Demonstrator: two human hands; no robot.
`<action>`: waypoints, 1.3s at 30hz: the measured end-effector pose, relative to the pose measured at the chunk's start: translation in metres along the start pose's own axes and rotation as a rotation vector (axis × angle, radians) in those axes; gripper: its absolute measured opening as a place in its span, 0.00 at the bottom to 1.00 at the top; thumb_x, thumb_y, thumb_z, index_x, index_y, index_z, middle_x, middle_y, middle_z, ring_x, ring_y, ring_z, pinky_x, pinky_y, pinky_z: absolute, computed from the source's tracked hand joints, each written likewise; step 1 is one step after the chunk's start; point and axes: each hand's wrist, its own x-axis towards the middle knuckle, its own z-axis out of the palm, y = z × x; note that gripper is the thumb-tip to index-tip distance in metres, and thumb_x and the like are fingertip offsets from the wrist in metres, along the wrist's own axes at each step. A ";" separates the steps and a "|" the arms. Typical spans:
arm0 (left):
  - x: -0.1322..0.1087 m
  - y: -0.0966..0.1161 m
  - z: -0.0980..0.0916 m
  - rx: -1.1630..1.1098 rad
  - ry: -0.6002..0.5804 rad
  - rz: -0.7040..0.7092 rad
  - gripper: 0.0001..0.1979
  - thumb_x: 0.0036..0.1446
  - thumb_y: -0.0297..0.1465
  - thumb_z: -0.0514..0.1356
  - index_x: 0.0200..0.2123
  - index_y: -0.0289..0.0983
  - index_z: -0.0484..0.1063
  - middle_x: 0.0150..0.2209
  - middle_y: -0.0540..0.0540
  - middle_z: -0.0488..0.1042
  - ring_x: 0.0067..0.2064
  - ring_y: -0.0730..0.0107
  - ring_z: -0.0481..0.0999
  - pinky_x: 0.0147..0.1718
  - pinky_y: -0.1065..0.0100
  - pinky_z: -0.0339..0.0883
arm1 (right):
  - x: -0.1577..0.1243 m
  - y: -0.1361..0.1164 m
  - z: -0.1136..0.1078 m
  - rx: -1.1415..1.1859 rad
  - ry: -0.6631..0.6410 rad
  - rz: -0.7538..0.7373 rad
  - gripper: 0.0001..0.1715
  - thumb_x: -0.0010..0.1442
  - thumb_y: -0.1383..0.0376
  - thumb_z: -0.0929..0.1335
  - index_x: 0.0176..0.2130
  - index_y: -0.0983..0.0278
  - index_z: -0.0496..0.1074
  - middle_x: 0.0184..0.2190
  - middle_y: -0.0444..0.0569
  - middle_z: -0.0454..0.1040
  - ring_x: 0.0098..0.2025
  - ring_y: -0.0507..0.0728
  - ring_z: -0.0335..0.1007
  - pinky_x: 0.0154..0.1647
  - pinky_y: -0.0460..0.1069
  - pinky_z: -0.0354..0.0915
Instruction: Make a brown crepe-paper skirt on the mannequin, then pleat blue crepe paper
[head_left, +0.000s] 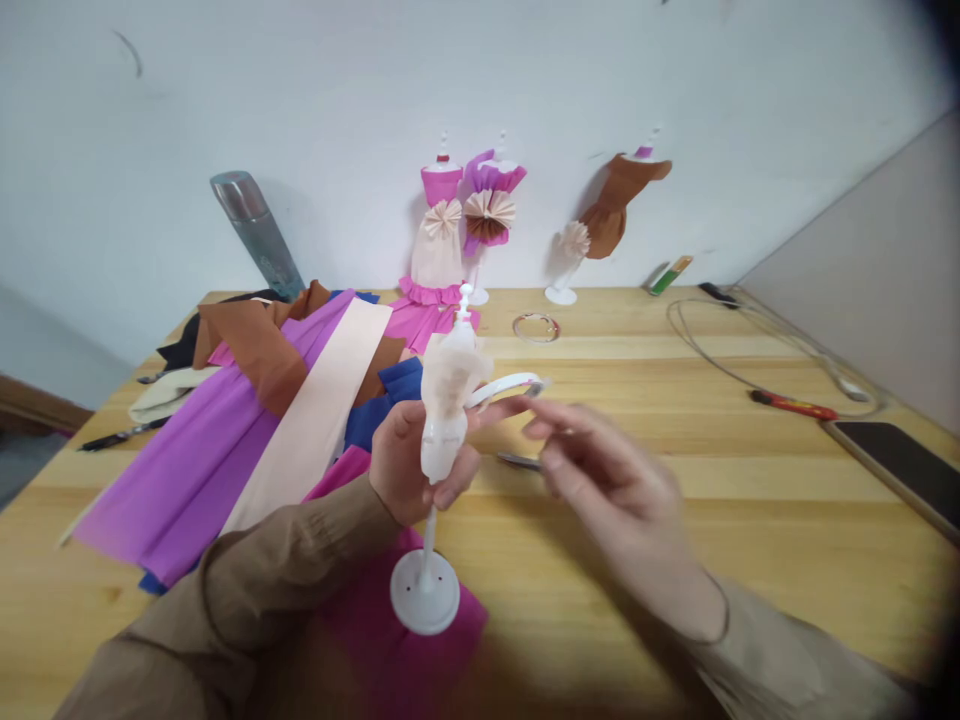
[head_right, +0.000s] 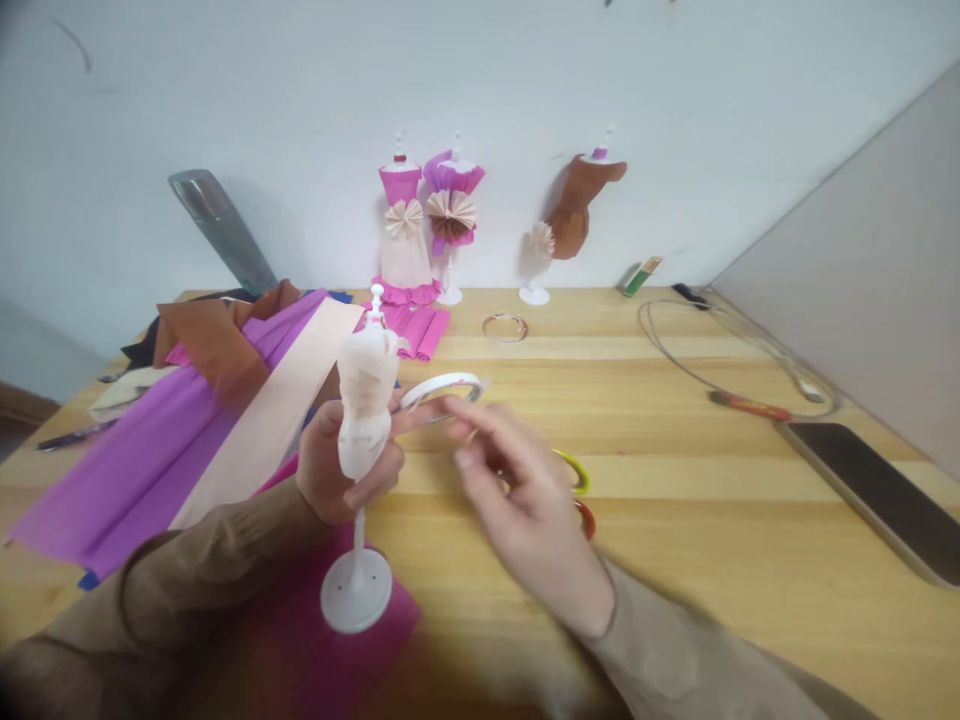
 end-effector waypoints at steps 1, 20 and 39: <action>0.000 0.000 0.000 0.002 0.000 -0.010 0.19 0.51 0.37 0.54 0.42 0.35 0.76 0.44 0.38 0.80 0.12 0.76 0.68 0.06 0.74 0.39 | 0.008 0.004 -0.007 -0.084 0.083 -0.040 0.24 0.64 0.69 0.65 0.57 0.51 0.68 0.44 0.48 0.72 0.30 0.50 0.64 0.28 0.47 0.65; -0.001 0.008 -0.005 0.028 -0.005 -0.003 0.28 0.56 0.38 0.52 0.60 0.38 0.66 0.38 0.39 0.82 0.13 0.77 0.61 0.09 0.73 0.45 | 0.065 0.082 -0.083 -0.752 -0.331 0.221 0.20 0.52 0.70 0.66 0.45 0.64 0.79 0.36 0.53 0.82 0.33 0.59 0.77 0.35 0.50 0.69; 0.012 0.005 0.013 0.275 0.395 0.366 0.07 0.63 0.33 0.54 0.38 0.36 0.70 0.37 0.44 0.76 0.33 0.68 0.76 0.30 0.70 0.65 | 0.063 0.025 -0.013 -0.177 -0.464 0.290 0.16 0.59 0.57 0.66 0.37 0.66 0.77 0.30 0.50 0.76 0.24 0.52 0.68 0.26 0.48 0.63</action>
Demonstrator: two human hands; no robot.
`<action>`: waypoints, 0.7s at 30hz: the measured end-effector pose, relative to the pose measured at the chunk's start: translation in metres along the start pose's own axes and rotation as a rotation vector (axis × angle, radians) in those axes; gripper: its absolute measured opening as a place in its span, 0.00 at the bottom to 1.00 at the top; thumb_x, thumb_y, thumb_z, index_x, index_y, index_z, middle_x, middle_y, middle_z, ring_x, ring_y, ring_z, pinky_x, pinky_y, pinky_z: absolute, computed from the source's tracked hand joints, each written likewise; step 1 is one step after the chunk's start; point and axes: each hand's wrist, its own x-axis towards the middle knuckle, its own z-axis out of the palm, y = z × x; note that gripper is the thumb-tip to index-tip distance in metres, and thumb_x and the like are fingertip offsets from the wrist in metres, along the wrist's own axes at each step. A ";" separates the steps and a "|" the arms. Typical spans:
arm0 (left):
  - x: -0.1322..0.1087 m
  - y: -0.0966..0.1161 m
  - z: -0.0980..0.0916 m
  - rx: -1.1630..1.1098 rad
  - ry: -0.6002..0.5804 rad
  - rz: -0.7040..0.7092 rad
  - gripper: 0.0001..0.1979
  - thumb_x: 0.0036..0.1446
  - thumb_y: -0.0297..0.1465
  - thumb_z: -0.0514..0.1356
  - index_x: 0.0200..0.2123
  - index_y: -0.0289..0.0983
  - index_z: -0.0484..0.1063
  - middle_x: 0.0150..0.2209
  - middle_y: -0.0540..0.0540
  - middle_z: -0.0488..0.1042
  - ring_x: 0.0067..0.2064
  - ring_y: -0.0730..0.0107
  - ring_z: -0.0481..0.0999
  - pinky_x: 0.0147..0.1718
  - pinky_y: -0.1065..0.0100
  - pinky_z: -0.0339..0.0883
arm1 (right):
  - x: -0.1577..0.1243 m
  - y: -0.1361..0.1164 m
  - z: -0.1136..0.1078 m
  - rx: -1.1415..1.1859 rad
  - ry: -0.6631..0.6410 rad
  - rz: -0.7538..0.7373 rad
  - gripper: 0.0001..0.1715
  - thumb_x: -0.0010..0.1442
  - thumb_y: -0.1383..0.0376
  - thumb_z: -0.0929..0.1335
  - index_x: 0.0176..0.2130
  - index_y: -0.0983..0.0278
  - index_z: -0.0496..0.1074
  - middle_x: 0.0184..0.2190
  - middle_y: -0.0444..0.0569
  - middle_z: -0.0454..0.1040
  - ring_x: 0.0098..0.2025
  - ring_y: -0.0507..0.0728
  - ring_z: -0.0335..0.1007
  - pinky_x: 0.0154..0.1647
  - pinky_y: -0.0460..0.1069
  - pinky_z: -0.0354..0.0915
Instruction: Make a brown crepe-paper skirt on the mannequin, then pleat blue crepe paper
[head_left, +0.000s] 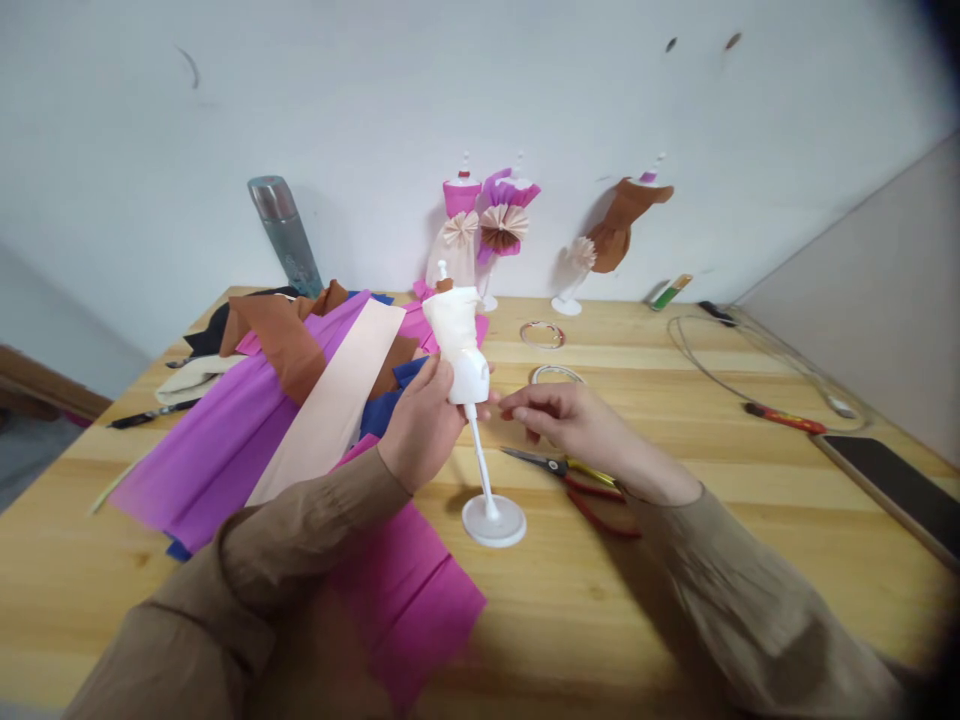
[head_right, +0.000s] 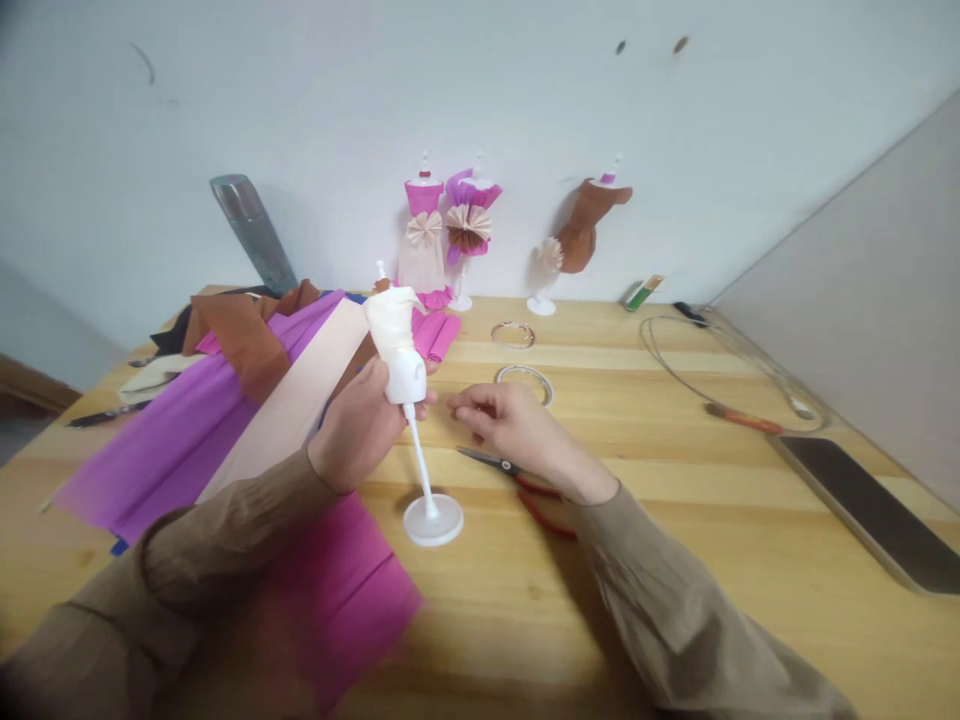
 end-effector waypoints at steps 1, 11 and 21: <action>0.000 0.000 0.001 0.017 0.012 -0.002 0.07 0.64 0.33 0.54 0.38 0.37 0.70 0.36 0.45 0.76 0.33 0.68 0.75 0.30 0.70 0.65 | -0.001 -0.005 0.002 0.046 -0.014 0.005 0.18 0.59 0.55 0.66 0.35 0.67 0.77 0.31 0.50 0.77 0.24 0.51 0.67 0.26 0.47 0.62; -0.005 0.002 0.003 0.044 0.128 -0.016 0.05 0.52 0.27 0.56 0.25 0.37 0.65 0.27 0.48 0.72 0.38 0.65 0.75 0.35 0.69 0.68 | -0.002 -0.019 0.049 0.390 -0.238 0.102 0.15 0.47 0.58 0.75 0.27 0.65 0.70 0.20 0.40 0.69 0.20 0.47 0.61 0.21 0.44 0.58; -0.002 0.011 -0.011 -0.125 -0.120 -0.244 0.11 0.43 0.32 0.58 0.31 0.35 0.74 0.32 0.39 0.79 0.38 0.51 0.78 0.35 0.58 0.69 | -0.003 -0.012 0.042 0.588 -0.425 0.044 0.20 0.51 0.52 0.75 0.28 0.65 0.71 0.24 0.42 0.74 0.20 0.46 0.62 0.21 0.44 0.58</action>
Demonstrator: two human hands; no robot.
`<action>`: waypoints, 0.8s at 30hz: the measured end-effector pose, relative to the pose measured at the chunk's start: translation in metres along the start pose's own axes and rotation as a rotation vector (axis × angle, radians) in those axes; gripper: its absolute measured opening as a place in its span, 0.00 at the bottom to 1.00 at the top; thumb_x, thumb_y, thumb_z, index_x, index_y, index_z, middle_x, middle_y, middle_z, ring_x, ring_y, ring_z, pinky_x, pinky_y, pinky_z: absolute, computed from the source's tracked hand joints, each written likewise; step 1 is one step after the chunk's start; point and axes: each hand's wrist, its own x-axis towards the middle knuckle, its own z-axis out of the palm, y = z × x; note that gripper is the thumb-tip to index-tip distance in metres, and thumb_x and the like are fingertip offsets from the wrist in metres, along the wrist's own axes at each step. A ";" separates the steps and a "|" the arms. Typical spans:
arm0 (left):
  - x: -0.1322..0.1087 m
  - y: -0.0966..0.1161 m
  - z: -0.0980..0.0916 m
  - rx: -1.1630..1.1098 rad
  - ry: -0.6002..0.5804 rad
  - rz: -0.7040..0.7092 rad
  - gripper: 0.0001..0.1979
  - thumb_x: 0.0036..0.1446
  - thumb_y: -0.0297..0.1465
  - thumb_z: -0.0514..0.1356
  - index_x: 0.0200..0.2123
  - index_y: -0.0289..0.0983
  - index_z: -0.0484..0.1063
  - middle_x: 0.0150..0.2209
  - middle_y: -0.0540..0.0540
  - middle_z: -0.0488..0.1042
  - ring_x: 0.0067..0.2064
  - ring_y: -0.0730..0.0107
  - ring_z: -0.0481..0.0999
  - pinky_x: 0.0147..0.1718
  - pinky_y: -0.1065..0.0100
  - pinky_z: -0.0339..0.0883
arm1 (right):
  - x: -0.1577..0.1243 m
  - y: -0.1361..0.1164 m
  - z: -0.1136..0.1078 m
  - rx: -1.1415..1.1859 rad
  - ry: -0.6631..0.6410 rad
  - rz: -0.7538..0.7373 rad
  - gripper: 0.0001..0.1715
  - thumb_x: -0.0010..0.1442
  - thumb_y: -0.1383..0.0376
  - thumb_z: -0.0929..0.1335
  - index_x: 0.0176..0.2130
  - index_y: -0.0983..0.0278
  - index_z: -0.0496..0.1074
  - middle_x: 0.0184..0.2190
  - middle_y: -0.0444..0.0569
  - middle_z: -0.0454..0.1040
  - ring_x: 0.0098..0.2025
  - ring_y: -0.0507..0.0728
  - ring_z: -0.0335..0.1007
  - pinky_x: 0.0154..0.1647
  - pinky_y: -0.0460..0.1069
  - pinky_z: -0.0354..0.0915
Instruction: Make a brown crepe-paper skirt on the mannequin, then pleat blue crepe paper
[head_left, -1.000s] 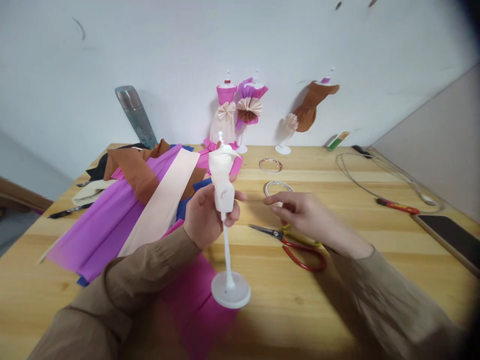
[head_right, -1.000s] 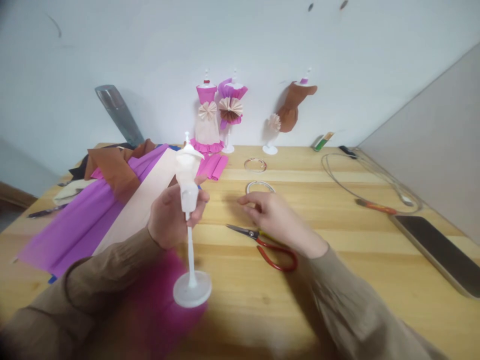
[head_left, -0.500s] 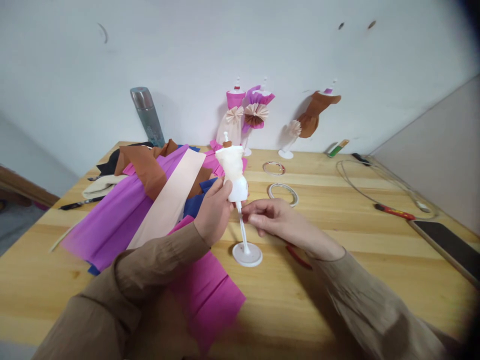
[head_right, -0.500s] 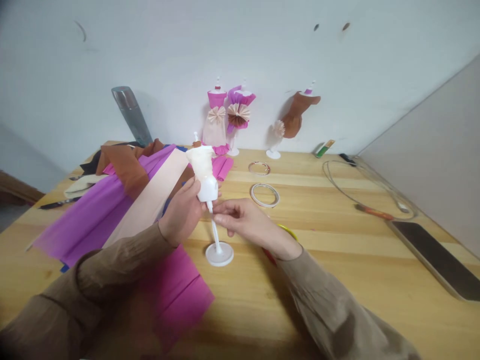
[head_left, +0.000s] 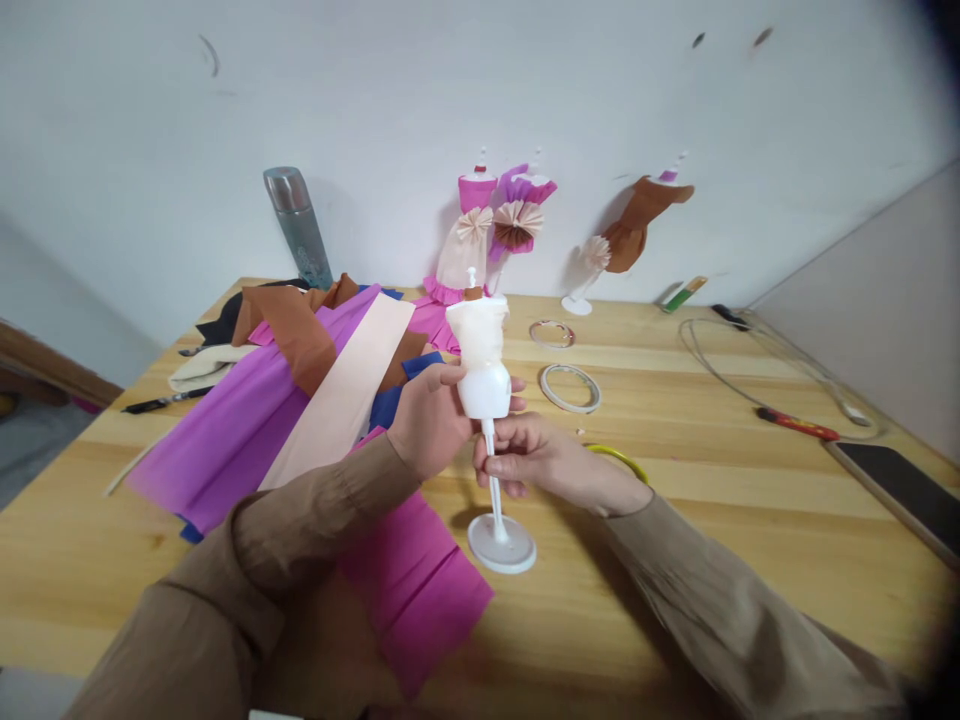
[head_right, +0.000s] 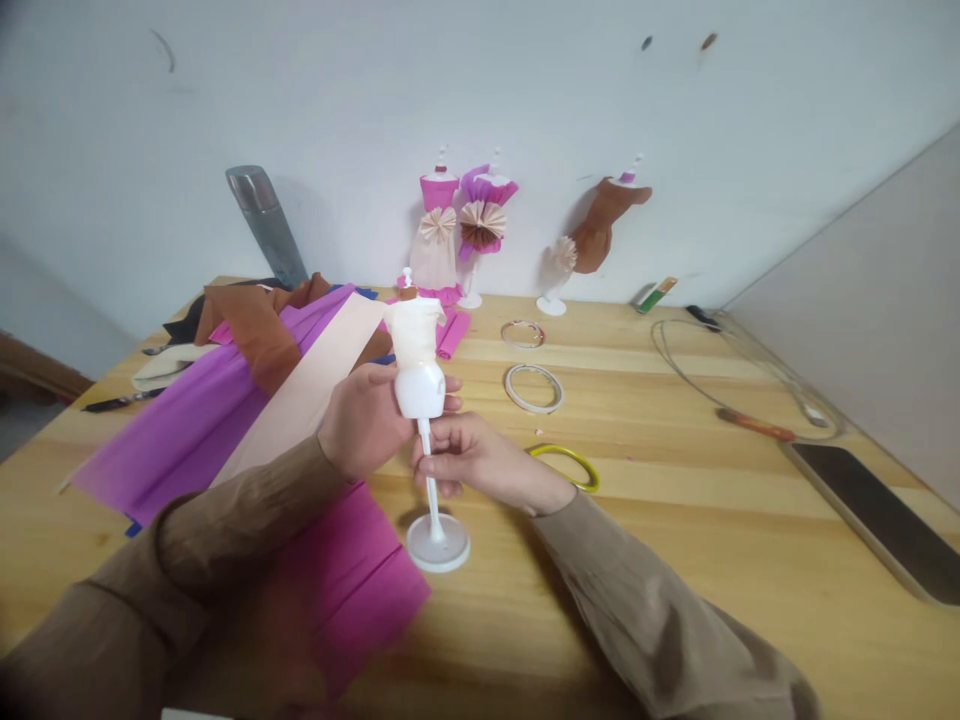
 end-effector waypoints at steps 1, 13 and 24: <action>0.000 0.000 0.000 -0.013 -0.024 -0.012 0.11 0.44 0.33 0.59 0.32 0.35 0.74 0.34 0.39 0.79 0.40 0.50 0.78 0.37 0.57 0.70 | 0.000 0.001 -0.001 0.007 -0.008 -0.026 0.20 0.51 0.51 0.75 0.29 0.65 0.71 0.24 0.43 0.74 0.20 0.46 0.61 0.20 0.44 0.58; 0.001 0.027 0.012 0.233 -0.045 0.098 0.16 0.65 0.34 0.50 0.37 0.32 0.75 0.35 0.41 0.80 0.36 0.64 0.80 0.35 0.67 0.73 | 0.001 -0.023 0.003 -0.059 0.141 -0.185 0.18 0.57 0.53 0.71 0.37 0.66 0.75 0.27 0.47 0.76 0.23 0.49 0.66 0.25 0.46 0.65; -0.030 0.104 0.032 0.456 0.176 0.530 0.28 0.71 0.40 0.38 0.48 0.29 0.72 0.36 0.42 0.76 0.44 0.60 0.81 0.30 0.74 0.68 | 0.030 0.006 0.004 -1.143 0.419 -0.144 0.09 0.59 0.70 0.65 0.32 0.66 0.75 0.31 0.52 0.78 0.31 0.55 0.70 0.33 0.49 0.60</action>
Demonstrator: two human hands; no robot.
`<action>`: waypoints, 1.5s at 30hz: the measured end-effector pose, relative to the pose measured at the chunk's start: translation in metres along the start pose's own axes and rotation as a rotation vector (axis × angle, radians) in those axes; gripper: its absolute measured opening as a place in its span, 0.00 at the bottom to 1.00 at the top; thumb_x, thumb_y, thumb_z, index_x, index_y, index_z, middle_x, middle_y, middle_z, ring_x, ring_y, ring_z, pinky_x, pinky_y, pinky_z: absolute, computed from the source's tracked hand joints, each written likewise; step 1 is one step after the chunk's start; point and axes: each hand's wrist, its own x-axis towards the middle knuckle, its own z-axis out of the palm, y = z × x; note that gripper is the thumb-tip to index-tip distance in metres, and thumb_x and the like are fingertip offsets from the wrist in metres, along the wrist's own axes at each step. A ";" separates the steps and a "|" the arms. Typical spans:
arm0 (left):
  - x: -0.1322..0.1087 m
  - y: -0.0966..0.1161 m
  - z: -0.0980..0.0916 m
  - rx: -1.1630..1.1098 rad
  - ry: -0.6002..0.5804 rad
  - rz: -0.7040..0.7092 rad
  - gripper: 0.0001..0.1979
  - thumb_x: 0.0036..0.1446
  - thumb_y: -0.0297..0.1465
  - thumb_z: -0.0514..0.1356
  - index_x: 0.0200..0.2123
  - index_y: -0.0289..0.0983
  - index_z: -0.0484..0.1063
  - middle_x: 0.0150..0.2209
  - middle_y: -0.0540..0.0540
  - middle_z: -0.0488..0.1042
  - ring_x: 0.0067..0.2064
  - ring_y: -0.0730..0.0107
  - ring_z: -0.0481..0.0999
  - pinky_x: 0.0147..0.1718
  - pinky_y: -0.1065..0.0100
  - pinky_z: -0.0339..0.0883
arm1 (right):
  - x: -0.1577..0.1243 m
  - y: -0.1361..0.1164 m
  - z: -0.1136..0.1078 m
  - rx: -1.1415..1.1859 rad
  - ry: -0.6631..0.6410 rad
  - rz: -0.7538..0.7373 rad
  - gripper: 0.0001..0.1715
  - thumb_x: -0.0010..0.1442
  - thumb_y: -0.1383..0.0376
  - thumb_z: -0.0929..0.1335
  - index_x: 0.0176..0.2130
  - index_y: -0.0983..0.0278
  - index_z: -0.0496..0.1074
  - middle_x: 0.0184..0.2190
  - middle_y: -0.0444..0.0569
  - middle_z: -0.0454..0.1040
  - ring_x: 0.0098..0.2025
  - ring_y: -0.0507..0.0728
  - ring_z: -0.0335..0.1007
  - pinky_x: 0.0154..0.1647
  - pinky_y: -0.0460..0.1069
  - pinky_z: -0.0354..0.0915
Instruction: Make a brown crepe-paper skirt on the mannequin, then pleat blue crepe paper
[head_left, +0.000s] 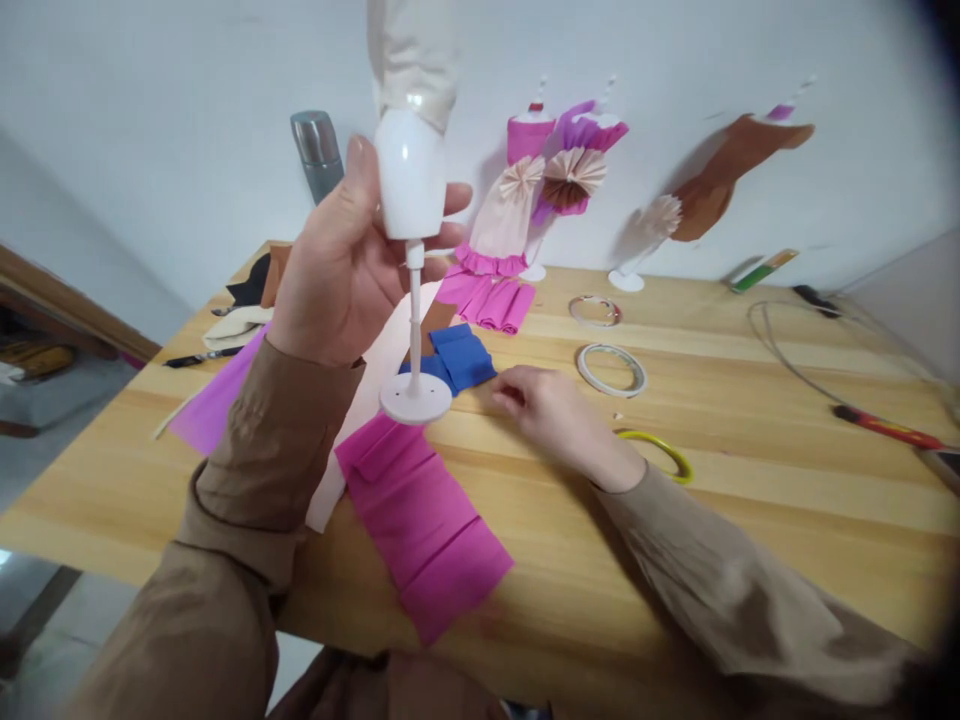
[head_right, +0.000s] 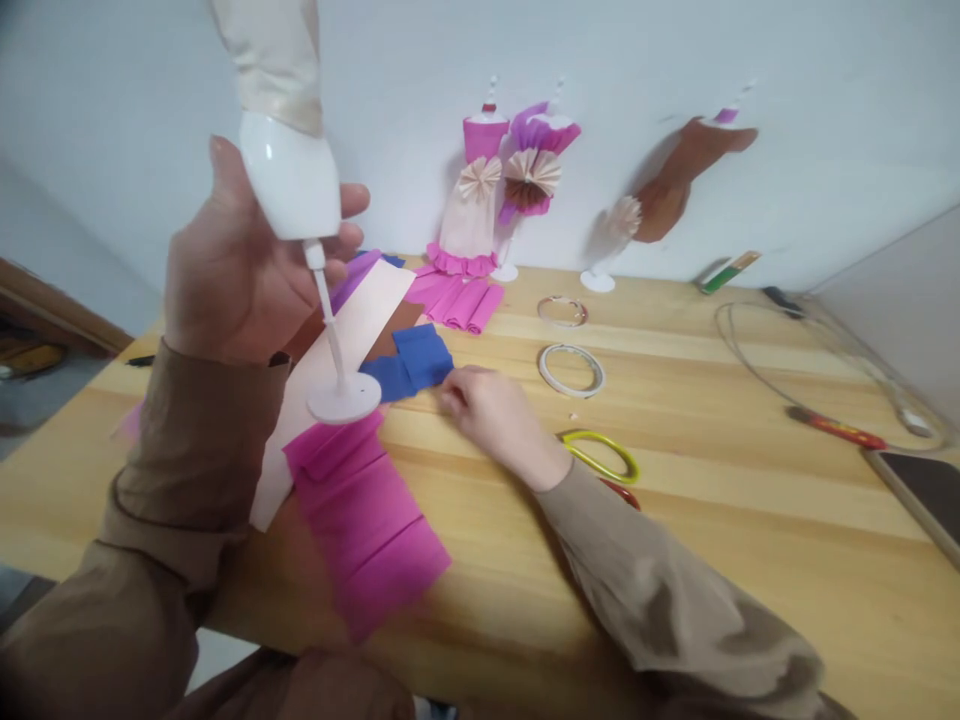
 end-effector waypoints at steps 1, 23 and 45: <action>0.000 0.000 0.000 0.024 -0.005 -0.015 0.27 0.71 0.40 0.38 0.47 0.29 0.72 0.35 0.42 0.77 0.42 0.61 0.81 0.29 0.75 0.68 | 0.005 0.002 0.004 -0.007 0.027 0.014 0.08 0.60 0.70 0.65 0.33 0.66 0.75 0.32 0.52 0.78 0.32 0.55 0.70 0.34 0.49 0.60; 0.021 -0.033 -0.019 -0.099 0.089 -0.332 0.18 0.63 0.32 0.49 0.46 0.27 0.72 0.29 0.39 0.79 0.30 0.65 0.79 0.30 0.68 0.73 | 0.040 0.027 0.043 0.087 0.128 -0.101 0.06 0.56 0.72 0.66 0.30 0.64 0.73 0.35 0.55 0.75 0.42 0.61 0.68 0.47 0.56 0.62; 0.023 -0.044 -0.015 -0.172 0.088 -0.448 0.24 0.64 0.30 0.40 0.55 0.25 0.66 0.30 0.34 0.80 0.19 0.67 0.72 0.15 0.72 0.57 | 0.015 0.047 -0.053 0.954 0.070 0.368 0.26 0.39 0.50 0.78 0.36 0.62 0.77 0.21 0.42 0.71 0.19 0.51 0.63 0.19 0.45 0.58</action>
